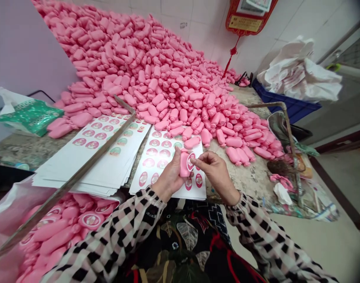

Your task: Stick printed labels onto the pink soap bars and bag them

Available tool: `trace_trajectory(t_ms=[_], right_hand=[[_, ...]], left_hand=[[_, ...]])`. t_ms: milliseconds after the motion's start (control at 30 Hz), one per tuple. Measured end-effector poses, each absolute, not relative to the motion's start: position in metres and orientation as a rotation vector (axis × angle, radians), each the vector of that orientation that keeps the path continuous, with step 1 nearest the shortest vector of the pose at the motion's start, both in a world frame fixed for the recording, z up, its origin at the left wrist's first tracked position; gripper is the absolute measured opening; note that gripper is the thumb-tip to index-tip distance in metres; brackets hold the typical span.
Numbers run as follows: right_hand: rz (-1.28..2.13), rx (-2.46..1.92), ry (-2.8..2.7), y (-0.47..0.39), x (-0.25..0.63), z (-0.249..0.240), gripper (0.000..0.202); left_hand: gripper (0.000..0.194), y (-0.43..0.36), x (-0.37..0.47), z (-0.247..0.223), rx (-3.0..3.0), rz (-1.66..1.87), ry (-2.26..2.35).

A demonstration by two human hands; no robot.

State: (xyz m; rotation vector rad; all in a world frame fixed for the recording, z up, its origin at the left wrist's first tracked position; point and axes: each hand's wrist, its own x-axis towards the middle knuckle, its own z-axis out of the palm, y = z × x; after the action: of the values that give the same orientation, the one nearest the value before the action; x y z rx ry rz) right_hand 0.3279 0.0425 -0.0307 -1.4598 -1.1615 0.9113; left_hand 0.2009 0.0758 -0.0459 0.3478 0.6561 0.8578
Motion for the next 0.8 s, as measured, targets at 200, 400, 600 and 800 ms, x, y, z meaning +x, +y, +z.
trace_trajectory(t_ms=[200,400,600,800], right_hand=[[0.843,-1.565,-1.253,0.036,0.326,-0.026,0.028],[0.728,-1.667,-1.389,0.032,0.320,-0.024,0.026],[0.634,-1.725,-1.487,0.031,0.322,-0.024,0.025],[0.627,-1.730,-1.528,0.032,0.322,-0.022,0.023]], left_hand=[[0.061,0.076,0.202,-0.052,0.371,0.825,0.608],[0.062,0.074,0.200,-0.049,0.406,0.788,0.602],[0.061,0.076,0.200,-0.055,0.419,0.793,0.588],[0.062,0.077,0.201,-0.056,0.410,0.804,0.572]])
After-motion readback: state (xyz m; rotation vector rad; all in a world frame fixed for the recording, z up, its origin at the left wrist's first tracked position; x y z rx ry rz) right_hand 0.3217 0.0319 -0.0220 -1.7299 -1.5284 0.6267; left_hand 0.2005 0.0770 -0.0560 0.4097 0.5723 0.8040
